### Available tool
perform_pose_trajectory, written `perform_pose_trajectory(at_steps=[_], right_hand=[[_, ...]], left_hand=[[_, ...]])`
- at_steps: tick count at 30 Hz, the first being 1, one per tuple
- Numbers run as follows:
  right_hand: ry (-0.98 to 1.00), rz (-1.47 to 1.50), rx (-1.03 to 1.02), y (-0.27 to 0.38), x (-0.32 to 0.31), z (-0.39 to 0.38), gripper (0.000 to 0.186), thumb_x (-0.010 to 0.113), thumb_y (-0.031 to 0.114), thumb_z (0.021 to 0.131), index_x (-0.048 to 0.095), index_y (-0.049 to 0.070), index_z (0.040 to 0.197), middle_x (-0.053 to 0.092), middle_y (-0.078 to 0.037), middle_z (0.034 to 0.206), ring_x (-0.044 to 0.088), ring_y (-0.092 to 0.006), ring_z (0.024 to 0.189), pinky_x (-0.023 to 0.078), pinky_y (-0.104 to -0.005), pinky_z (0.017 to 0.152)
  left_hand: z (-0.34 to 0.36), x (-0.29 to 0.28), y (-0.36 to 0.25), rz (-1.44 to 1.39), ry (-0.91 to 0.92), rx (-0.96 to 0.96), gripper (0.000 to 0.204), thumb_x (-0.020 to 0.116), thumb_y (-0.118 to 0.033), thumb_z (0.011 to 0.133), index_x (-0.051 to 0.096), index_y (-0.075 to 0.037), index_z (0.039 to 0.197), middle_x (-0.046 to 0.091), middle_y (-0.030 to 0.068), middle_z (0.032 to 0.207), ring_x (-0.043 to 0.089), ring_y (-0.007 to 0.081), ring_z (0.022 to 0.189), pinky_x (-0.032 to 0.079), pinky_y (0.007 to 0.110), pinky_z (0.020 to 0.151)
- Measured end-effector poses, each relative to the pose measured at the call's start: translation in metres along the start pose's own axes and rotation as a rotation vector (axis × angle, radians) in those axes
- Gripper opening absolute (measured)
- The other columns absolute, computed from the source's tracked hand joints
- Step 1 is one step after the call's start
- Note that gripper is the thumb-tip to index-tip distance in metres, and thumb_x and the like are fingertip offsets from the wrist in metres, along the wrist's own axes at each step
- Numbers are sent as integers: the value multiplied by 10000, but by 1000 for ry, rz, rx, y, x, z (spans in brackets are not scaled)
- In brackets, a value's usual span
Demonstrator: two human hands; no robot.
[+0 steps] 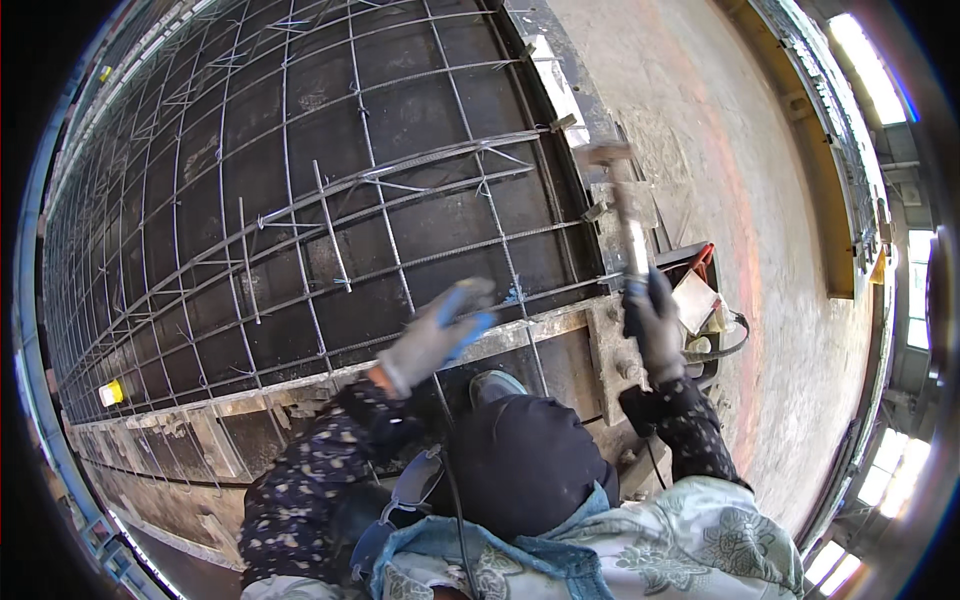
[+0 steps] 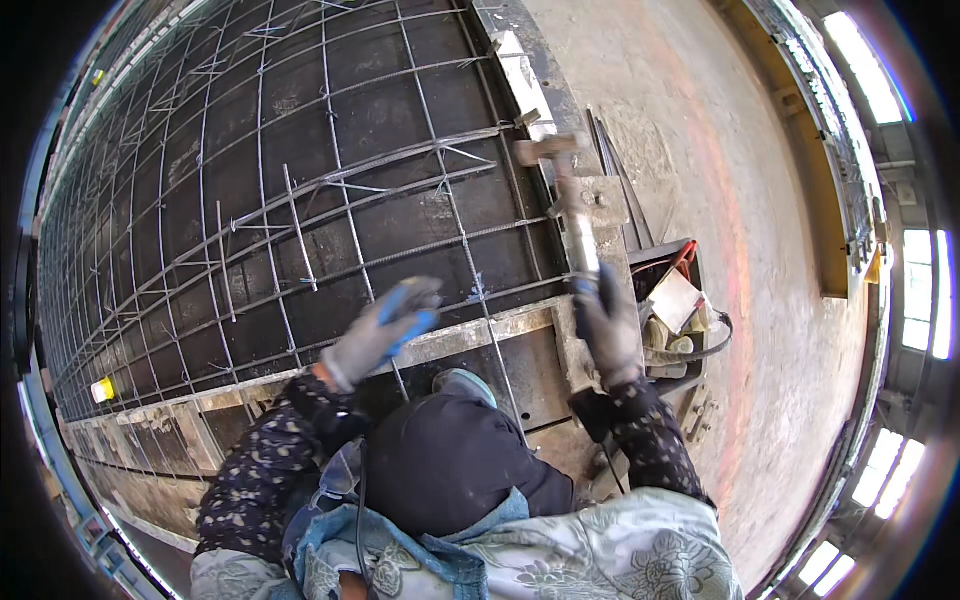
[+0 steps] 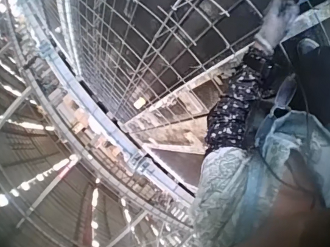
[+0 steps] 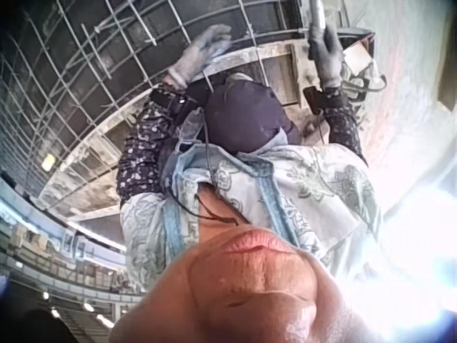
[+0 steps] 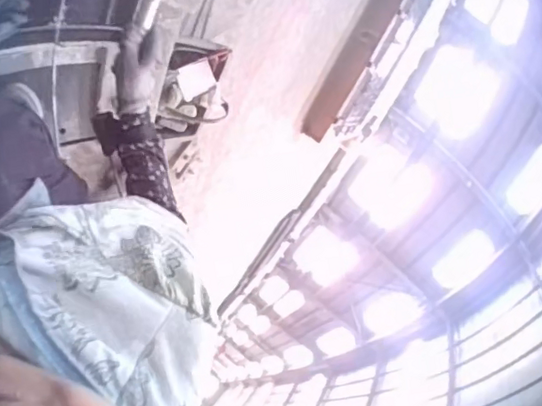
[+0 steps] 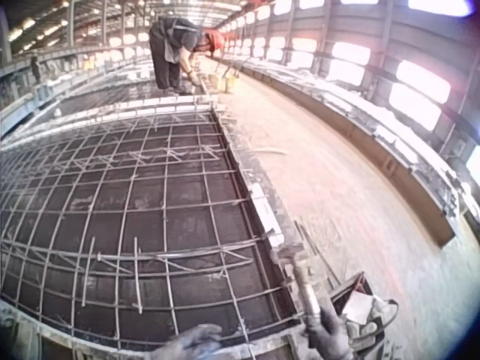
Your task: The recorder writes notes, then installs white foam insulation strips into the grooves of a concrete form or structure and secures them with a hammer.
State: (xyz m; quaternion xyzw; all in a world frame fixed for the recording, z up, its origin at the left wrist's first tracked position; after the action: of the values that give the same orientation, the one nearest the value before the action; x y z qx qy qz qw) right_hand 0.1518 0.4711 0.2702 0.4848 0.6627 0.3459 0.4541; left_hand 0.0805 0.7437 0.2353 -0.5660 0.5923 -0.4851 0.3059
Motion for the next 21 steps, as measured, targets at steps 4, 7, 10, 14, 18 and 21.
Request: perform_pose_trajectory(at_steps=[4, 7, 10, 14, 18, 21], right_hand=[[-108, 187, -194, 10, -34, -6, 316, 611, 119, 884, 453, 49, 1149, 525, 6, 801, 450, -65, 575, 391, -218, 499], [-209, -171, -120, -64, -46, 7, 332, 618, 86, 856, 445, 102, 1139, 523, 15, 779, 439, -64, 552, 367, -230, 442], [-86, 29, 208, -88, -54, 11, 300, 615, 105, 853, 453, 102, 1106, 497, 34, 673, 410, -56, 481, 331, -222, 381], [-171, 306, -51, 10, -57, 11, 122, 592, 97, 868, 527, 77, 970, 487, 35, 608, 371, -44, 383, 294, -206, 325], [-113, 568, -121, 23, -55, 23, 123, 606, 161, 882, 526, 88, 940, 454, 44, 576, 358, -52, 365, 280, -219, 319], [-129, 378, 271, -47, -32, 32, 127, 591, 203, 899, 535, 102, 953, 418, 39, 563, 338, -77, 373, 278, -256, 338]], left_hand=[[-52, -84, 31, 159, -129, -175, 278, 520, -114, 922, 530, 0, 1175, 583, 61, 1094, 569, 146, 1002, 439, 268, 897], [-72, -117, 31, 106, -153, -266, 268, 514, -105, 921, 532, -3, 1168, 570, 51, 1096, 559, 128, 988, 438, 261, 881], [-92, -141, 21, 95, -255, -256, 261, 501, -98, 925, 530, 4, 1164, 561, 52, 1094, 559, 126, 979, 439, 265, 874], [-128, -175, 26, 26, -396, -209, 240, 491, -58, 924, 545, 7, 1148, 575, 37, 1034, 557, 113, 928, 446, 249, 852], [-133, -168, 30, -2, -360, -258, 235, 486, -55, 926, 547, 7, 1145, 574, 37, 1028, 562, 108, 914, 460, 246, 831], [-131, -175, 27, 27, -364, -219, 245, 486, -79, 926, 539, 13, 1147, 581, 45, 1021, 570, 116, 921, 464, 259, 831]])
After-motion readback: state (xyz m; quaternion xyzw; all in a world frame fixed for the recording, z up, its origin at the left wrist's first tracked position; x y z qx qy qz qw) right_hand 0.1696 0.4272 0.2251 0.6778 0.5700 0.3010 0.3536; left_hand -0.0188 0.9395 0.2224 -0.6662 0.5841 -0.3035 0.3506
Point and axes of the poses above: each hand's wrist, its own z-axis towards the middle knuckle, its own x-axis out of the palm, y = z × x, the point moved 10 cm from there along z, towards the middle knuckle
